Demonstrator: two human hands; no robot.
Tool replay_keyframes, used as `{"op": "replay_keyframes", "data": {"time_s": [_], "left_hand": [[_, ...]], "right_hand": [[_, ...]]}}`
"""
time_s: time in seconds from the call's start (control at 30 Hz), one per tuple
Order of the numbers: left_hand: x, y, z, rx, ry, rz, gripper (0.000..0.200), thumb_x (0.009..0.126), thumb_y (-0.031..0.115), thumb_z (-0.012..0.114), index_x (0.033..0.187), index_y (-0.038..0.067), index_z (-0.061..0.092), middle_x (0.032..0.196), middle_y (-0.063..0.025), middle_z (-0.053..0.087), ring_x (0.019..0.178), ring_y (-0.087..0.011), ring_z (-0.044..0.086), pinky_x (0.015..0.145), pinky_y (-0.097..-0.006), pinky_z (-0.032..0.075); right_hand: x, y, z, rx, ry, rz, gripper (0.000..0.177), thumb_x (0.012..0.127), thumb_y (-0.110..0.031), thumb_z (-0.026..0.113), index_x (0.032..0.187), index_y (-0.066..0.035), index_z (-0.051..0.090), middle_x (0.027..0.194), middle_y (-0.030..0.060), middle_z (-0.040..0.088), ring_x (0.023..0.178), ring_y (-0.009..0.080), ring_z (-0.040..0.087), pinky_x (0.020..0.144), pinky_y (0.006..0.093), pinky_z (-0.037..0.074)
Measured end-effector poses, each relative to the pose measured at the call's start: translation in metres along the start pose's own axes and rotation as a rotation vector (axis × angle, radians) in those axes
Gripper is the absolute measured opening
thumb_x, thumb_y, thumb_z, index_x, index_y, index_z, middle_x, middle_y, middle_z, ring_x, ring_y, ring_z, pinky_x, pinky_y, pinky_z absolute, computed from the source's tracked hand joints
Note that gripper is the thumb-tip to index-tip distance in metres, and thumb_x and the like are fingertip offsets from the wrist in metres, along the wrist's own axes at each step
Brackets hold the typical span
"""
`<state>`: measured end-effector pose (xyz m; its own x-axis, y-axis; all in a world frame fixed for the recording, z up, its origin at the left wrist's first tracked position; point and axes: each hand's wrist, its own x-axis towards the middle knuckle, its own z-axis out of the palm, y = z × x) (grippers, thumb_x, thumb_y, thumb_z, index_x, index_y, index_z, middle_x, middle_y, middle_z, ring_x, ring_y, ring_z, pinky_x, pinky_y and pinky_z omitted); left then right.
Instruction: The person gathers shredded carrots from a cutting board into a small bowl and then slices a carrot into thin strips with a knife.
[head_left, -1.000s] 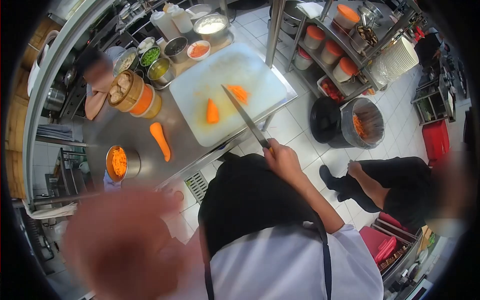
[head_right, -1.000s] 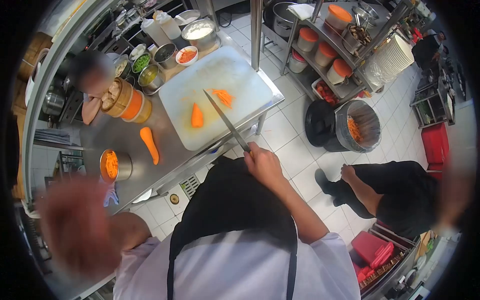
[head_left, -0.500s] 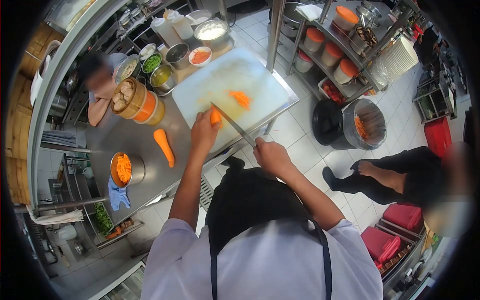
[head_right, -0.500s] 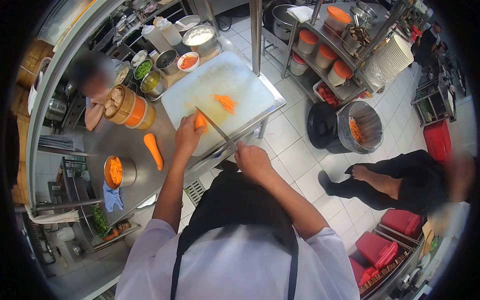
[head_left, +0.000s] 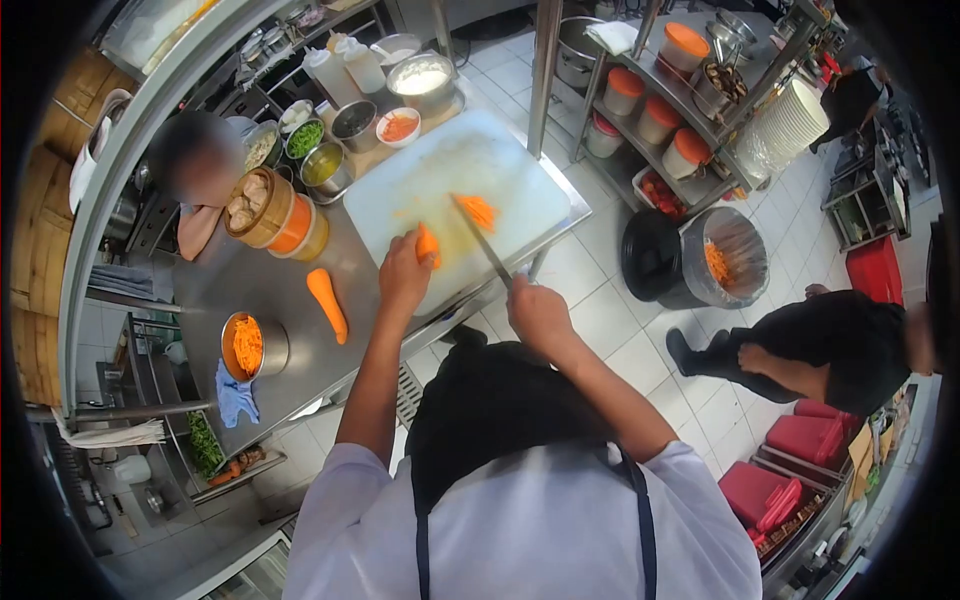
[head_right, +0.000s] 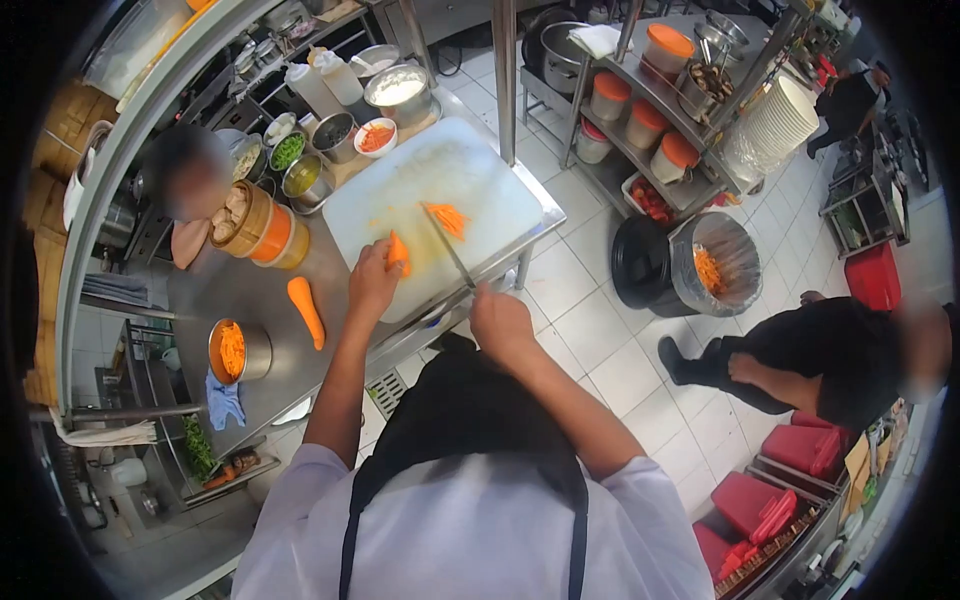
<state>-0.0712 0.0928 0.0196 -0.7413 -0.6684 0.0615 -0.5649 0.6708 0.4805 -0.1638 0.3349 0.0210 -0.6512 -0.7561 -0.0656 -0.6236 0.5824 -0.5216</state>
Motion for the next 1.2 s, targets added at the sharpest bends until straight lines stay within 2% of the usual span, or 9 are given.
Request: {"op": "replay_keyframes", "data": {"time_s": [0.07, 0.27, 0.37, 0.47, 0.57, 0.67, 0.87, 0.97, 1.2], "left_hand": [[-0.001, -0.011, 0.008, 0.011, 0.052, 0.059, 0.043, 0.091, 0.019, 0.076, 0.131, 0.01, 0.064, 0.12, -0.0139, 0.067, 0.107, -0.035, 0.069, 0.092, -0.046, 0.056], [-0.004, 0.004, 0.021, -0.293, -0.03, 0.046, 0.039, 0.092, 0.016, 0.075, 0.129, 0.008, 0.064, 0.116, -0.0132, 0.066, 0.099, -0.0318, 0.071, 0.087, -0.0433, 0.057], [-0.008, 0.009, 0.029, -0.191, 0.058, 0.083, 0.038, 0.095, 0.017, 0.072, 0.129, 0.007, 0.062, 0.118, -0.0149, 0.064, 0.102, -0.0354, 0.07, 0.089, -0.0458, 0.057], [-0.01, 0.006, 0.037, -0.092, 0.166, 0.227, 0.036, 0.095, 0.016, 0.069, 0.13, 0.008, 0.062, 0.118, -0.0168, 0.061, 0.104, -0.0404, 0.067, 0.087, -0.0487, 0.057], [-0.008, 0.004, 0.045, -0.039, 0.199, 0.262, 0.036, 0.094, 0.014, 0.067, 0.129, 0.006, 0.061, 0.118, -0.0179, 0.059, 0.102, -0.0418, 0.067, 0.085, -0.0502, 0.057], [-0.006, 0.005, 0.051, -0.032, 0.238, 0.295, 0.038, 0.093, 0.013, 0.066, 0.13, 0.005, 0.059, 0.119, -0.0194, 0.058, 0.1, -0.0428, 0.067, 0.083, -0.0513, 0.057], [-0.004, 0.009, 0.058, -0.086, 0.264, 0.247, 0.04, 0.092, 0.011, 0.065, 0.131, 0.005, 0.059, 0.119, -0.0212, 0.057, 0.098, -0.0441, 0.068, 0.081, -0.0517, 0.058], [-0.001, 0.003, 0.06, -0.072, 0.258, 0.271, 0.041, 0.091, 0.01, 0.065, 0.131, 0.005, 0.06, 0.119, -0.0214, 0.056, 0.098, -0.0445, 0.067, 0.081, -0.0515, 0.057], [-0.001, 0.003, 0.062, -0.093, 0.274, 0.28, 0.04, 0.091, 0.01, 0.064, 0.13, 0.004, 0.059, 0.122, -0.0214, 0.057, 0.1, -0.0448, 0.067, 0.08, -0.0516, 0.057]], "right_hand": [[-0.009, -0.014, -0.023, 0.01, -0.013, 0.054, 0.016, 0.097, -0.012, 0.057, 0.102, 0.003, 0.058, 0.08, 0.027, 0.071, 0.077, 0.0459, 0.072, 0.071, 0.0568, 0.057], [-0.012, -0.012, -0.016, 0.067, 0.066, -0.167, 0.013, 0.093, -0.007, 0.057, 0.1, 0.004, 0.056, 0.075, 0.0259, 0.07, 0.071, 0.0452, 0.071, 0.065, 0.0549, 0.057], [-0.009, -0.02, -0.021, 0.037, 0.006, -0.107, 0.012, 0.092, -0.005, 0.056, 0.099, 0.005, 0.056, 0.075, 0.0255, 0.07, 0.07, 0.0446, 0.072, 0.064, 0.0535, 0.058], [-0.009, -0.024, -0.028, 0.001, -0.027, -0.097, 0.012, 0.092, -0.003, 0.055, 0.1, 0.005, 0.055, 0.075, 0.0257, 0.07, 0.07, 0.044, 0.072, 0.064, 0.0531, 0.058], [-0.012, -0.028, -0.031, -0.018, -0.064, -0.12, 0.012, 0.092, -0.003, 0.054, 0.102, 0.005, 0.054, 0.075, 0.0251, 0.071, 0.07, 0.0426, 0.073, 0.065, 0.0516, 0.059], [-0.014, -0.03, -0.03, 0.005, -0.128, -0.101, 0.022, 0.091, -0.007, 0.059, 0.108, 0.005, 0.052, 0.076, 0.0243, 0.071, 0.073, 0.0423, 0.072, 0.068, 0.0534, 0.057], [-0.018, -0.036, -0.036, -0.007, -0.155, -0.076, 0.02, 0.088, -0.002, 0.058, 0.105, 0.005, 0.052, 0.075, 0.0239, 0.071, 0.071, 0.0415, 0.073, 0.066, 0.0506, 0.058], [-0.02, -0.037, -0.039, -0.036, -0.172, -0.09, 0.013, 0.093, -0.004, 0.056, 0.104, 0.003, 0.053, 0.077, 0.0237, 0.072, 0.073, 0.0397, 0.075, 0.066, 0.0473, 0.06], [-0.023, -0.04, -0.045, -0.097, -0.171, -0.111, 0.013, 0.091, -0.003, 0.059, 0.102, 0.002, 0.053, 0.077, 0.0227, 0.072, 0.072, 0.0371, 0.076, 0.063, 0.0443, 0.061]]}}
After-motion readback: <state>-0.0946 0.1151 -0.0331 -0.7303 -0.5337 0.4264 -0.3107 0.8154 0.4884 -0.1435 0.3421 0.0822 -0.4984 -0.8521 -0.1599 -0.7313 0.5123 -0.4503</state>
